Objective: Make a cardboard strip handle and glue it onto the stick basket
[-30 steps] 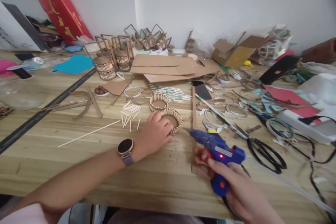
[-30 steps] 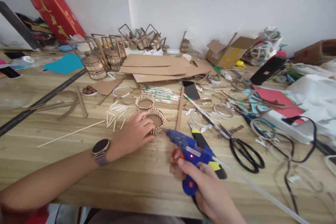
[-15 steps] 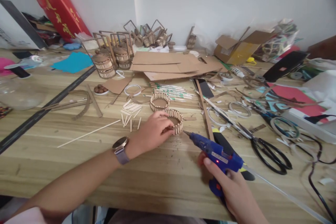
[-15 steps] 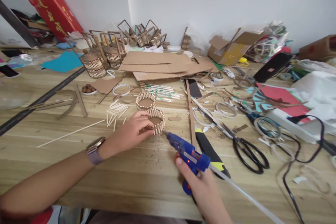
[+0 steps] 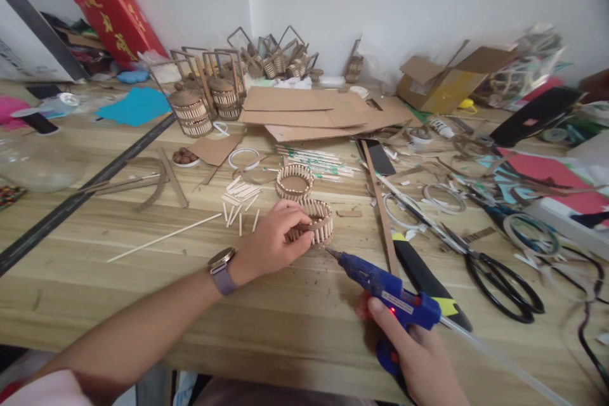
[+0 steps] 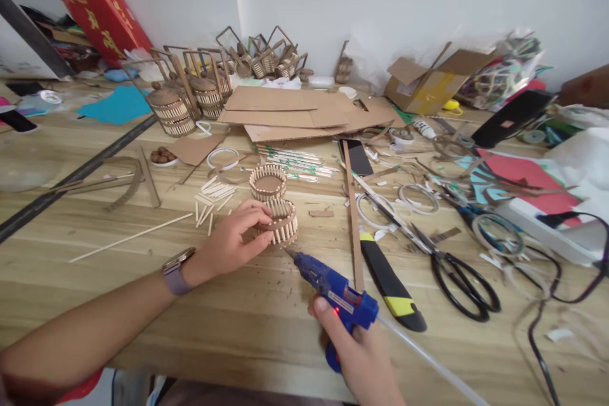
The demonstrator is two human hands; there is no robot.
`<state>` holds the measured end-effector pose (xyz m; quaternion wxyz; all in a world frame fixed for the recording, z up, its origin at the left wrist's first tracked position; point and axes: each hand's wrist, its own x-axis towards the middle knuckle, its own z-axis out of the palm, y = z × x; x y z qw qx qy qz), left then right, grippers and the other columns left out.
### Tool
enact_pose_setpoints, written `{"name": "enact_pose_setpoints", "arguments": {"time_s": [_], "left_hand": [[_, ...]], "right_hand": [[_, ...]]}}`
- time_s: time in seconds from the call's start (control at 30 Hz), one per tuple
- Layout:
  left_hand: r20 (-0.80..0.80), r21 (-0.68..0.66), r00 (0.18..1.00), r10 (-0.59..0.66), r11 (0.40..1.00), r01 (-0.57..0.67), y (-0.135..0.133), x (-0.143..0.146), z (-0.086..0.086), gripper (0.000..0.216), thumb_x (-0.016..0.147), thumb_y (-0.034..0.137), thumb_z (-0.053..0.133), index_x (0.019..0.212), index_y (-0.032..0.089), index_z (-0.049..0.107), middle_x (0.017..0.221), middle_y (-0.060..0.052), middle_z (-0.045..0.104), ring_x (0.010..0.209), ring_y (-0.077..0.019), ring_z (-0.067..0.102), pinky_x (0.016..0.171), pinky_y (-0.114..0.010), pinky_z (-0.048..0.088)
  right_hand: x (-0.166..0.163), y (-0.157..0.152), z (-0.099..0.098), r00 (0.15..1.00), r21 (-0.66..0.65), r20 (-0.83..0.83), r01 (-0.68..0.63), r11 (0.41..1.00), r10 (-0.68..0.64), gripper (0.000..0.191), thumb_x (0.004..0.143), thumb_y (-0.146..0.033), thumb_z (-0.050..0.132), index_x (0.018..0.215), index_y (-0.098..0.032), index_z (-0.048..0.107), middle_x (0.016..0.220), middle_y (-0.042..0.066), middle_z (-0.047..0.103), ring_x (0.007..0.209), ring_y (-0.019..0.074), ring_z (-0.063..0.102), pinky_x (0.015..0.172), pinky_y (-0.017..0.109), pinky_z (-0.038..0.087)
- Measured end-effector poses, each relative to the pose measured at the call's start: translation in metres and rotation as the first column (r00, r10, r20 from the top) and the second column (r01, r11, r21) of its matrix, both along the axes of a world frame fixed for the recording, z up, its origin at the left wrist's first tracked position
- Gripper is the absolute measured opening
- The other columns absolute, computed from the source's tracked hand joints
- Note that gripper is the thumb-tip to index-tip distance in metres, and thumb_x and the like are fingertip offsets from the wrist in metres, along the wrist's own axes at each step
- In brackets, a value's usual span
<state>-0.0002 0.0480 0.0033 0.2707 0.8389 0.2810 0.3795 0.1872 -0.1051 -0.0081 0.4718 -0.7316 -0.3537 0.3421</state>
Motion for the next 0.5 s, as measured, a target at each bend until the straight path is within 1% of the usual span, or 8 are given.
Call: {"name": "enact_pose_setpoints", "arguments": {"time_s": [0.07,0.13,0.2,0.3,0.5], "left_hand": [[0.01,0.012,1.0,0.003,1.0,-0.003,-0.0001,0.0001,-0.0009,0.006,0.087,0.02,0.056,0.086,0.017,0.06,0.092,-0.008,0.064,0.099,-0.0216,0.056,0.085,-0.033,0.048],[0.019,0.031,1.0,0.007,0.999,-0.007,-0.0002,0.0003,-0.0012,0.007,0.088,0.021,0.055,0.086,0.017,0.06,0.088,-0.007,0.064,0.096,-0.0217,0.056,0.083,-0.033,0.047],[0.03,0.053,1.0,0.01,0.999,-0.011,-0.0002,0.0005,-0.0015,0.009,0.089,0.022,0.054,0.085,0.017,0.06,0.084,-0.006,0.063,0.092,-0.0214,0.056,0.081,-0.034,0.047],[0.042,0.074,0.999,0.013,0.997,-0.016,-0.0002,0.0007,-0.0022,0.009,0.089,0.022,0.054,0.086,0.017,0.06,0.082,-0.005,0.063,0.088,-0.0206,0.056,0.08,-0.034,0.046],[0.045,0.081,0.999,0.024,0.996,-0.027,-0.0005,0.0001,-0.0038,0.01,0.089,0.024,0.053,0.087,0.017,0.06,0.083,-0.005,0.063,0.089,-0.0205,0.056,0.082,-0.034,0.047]], "right_hand": [[-0.0037,0.0011,0.0015,1.0,-0.003,-0.004,0.014,1.0,-0.014,0.055,0.065,-0.074,0.066,0.065,-0.019,0.068,0.064,0.005,0.066,0.063,0.0194,0.06,0.06,0.028,0.049],[-0.0061,0.0023,0.0026,1.0,-0.013,-0.017,-0.005,1.0,0.005,0.054,0.066,-0.073,0.065,0.065,-0.02,0.067,0.059,0.003,0.062,0.056,0.0171,0.056,0.052,0.026,0.045],[-0.0068,0.003,0.0026,1.0,-0.02,-0.014,-0.027,0.999,0.027,0.053,0.068,-0.073,0.064,0.066,-0.02,0.067,0.056,0.001,0.059,0.052,0.0159,0.051,0.047,0.026,0.041],[-0.0058,0.0028,0.0002,0.999,-0.013,0.019,-0.028,1.0,0.028,0.052,0.069,-0.072,0.063,0.067,-0.02,0.067,0.057,0.002,0.058,0.055,0.0164,0.052,0.05,0.026,0.042],[-0.0044,0.0017,-0.0037,0.997,-0.031,0.059,-0.056,0.998,0.058,0.052,0.073,-0.071,0.06,0.067,-0.02,0.065,0.058,0.003,0.06,0.055,0.0173,0.054,0.05,0.028,0.044]]}}
